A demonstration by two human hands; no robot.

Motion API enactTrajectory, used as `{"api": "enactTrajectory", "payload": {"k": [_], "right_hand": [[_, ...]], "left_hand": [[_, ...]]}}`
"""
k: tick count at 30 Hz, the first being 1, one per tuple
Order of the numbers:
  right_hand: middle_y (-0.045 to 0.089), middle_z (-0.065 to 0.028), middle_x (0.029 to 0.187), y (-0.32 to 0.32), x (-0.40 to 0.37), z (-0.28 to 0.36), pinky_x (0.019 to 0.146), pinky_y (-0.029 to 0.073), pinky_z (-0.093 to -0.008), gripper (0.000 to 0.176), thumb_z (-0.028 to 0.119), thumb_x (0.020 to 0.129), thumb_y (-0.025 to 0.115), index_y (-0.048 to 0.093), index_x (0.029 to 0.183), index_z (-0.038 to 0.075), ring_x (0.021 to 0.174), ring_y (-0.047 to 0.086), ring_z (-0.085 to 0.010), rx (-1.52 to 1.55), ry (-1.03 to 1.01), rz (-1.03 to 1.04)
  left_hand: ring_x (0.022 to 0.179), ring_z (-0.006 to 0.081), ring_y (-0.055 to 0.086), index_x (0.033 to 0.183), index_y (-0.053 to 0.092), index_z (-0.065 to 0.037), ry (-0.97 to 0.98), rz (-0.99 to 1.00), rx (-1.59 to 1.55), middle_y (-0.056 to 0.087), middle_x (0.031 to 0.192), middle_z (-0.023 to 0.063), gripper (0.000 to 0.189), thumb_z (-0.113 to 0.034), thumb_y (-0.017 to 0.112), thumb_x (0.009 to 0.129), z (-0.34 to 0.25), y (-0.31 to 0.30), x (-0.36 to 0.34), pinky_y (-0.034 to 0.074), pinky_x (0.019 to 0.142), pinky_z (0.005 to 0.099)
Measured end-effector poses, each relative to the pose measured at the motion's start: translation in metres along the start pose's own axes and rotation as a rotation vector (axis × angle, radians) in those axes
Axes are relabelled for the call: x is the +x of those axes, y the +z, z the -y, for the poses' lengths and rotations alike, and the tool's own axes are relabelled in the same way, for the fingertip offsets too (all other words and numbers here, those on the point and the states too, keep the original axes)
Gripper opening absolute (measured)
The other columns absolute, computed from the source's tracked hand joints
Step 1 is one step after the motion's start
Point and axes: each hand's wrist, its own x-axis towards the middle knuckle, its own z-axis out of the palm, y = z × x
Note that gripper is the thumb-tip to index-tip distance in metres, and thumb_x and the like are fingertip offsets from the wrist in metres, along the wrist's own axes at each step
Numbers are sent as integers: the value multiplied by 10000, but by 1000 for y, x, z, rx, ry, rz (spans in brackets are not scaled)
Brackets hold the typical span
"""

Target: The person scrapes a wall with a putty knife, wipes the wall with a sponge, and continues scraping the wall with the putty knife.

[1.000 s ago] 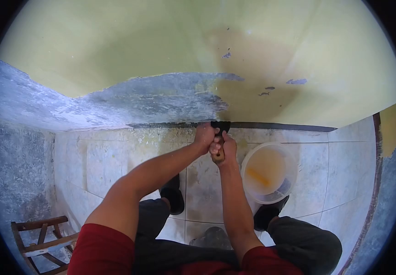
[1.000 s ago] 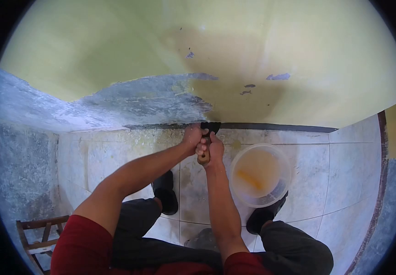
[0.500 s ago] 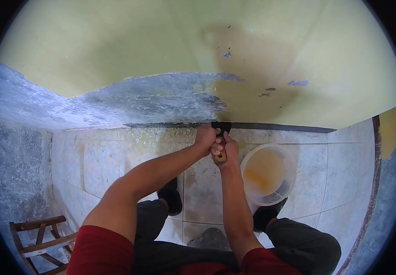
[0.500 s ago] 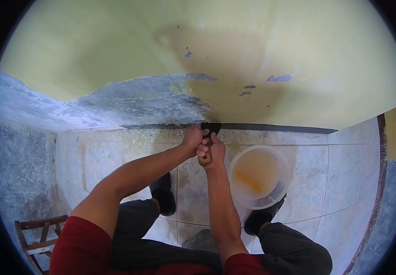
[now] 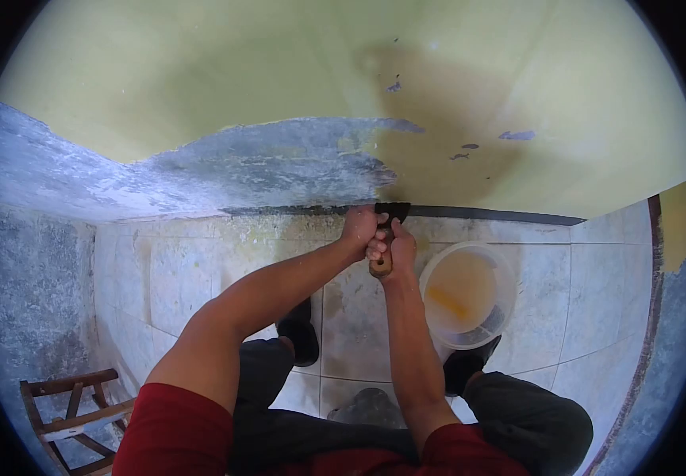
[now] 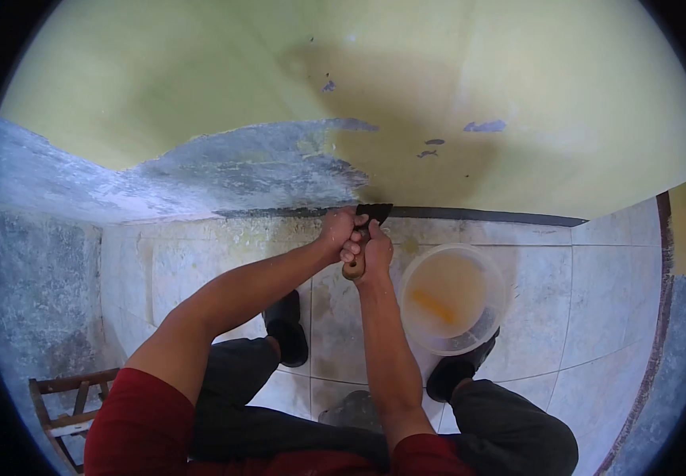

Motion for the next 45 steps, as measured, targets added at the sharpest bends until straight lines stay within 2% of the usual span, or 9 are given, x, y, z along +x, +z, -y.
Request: {"api": "enactTrajectory", "payload": {"k": [1, 8, 12, 17, 25, 28, 32, 37, 45], "right_hand": [[445, -3, 623, 1, 0, 6, 380, 344, -259, 291, 332, 978, 320, 506, 908, 118, 429, 396, -108, -11, -12, 10], [452, 5, 636, 27, -14, -9, 377, 350, -251, 269, 339, 969, 348, 511, 936, 128, 431, 411, -101, 144, 148, 169], [458, 7, 633, 50, -37, -8, 374, 361, -247, 273, 338, 966, 346, 510, 939, 121, 424, 420, -96, 154, 83, 220], [452, 4, 634, 55, -35, -8, 375, 348, -253, 289, 352, 972, 327, 504, 926, 128, 432, 412, -103, 115, 58, 214], [444, -1, 619, 61, -32, 1, 375, 340, -245, 298, 327, 973, 310, 500, 912, 106, 434, 402, -102, 161, 133, 223], [442, 0, 623, 65, -32, 8, 401, 326, -259, 304, 334, 980, 293, 502, 913, 124, 447, 397, -111, 110, 154, 154], [443, -5, 629, 67, -37, 5, 404, 329, -255, 305, 333, 979, 292, 504, 919, 122, 450, 399, -110, 66, 139, 203], [453, -19, 641, 81, -51, 21, 403, 337, -267, 287, 327, 977, 302, 496, 940, 119, 451, 391, -118, -18, 105, 123], [452, -27, 624, 81, -58, 24, 398, 348, -275, 316, 328, 979, 299, 487, 875, 96, 450, 411, -123, -119, 101, 59]], "left_hand": [[304, 160, 403, 1105, 450, -102, -4, 3, 44, 441, 556, 36, 236, -146, 505, 879, -6, 4, 2, 287, 230, 297], [309, 168, 418, 1114, 454, -112, 47, -154, 30, 439, 579, 56, 245, -163, 505, 880, -33, 2, -48, 311, 230, 307], [345, 228, 487, 983, 465, -64, 64, -129, 70, 478, 599, 109, 124, -123, 487, 877, -47, 6, -65, 380, 237, 362], [318, 165, 407, 1084, 466, -97, 95, -141, 90, 429, 568, 49, 235, -180, 513, 870, -52, 12, -79, 288, 244, 299], [349, 158, 419, 869, 512, -52, -22, -174, -92, 440, 547, 31, 113, -164, 513, 856, -50, 10, -59, 263, 276, 268], [352, 149, 411, 838, 523, -28, 90, -110, -245, 445, 553, 38, 128, -156, 525, 845, -45, 10, -66, 253, 281, 260], [339, 151, 436, 980, 521, -71, -7, -92, -116, 477, 573, 55, 177, -153, 555, 827, -53, 7, -73, 289, 266, 255], [325, 155, 379, 877, 470, -87, 147, -144, -215, 438, 538, 49, 122, -162, 552, 825, -61, 25, -81, 241, 276, 277], [343, 175, 423, 838, 464, -65, 137, -25, -280, 426, 542, 49, 104, -145, 523, 868, -46, 25, -89, 273, 281, 306]]}}
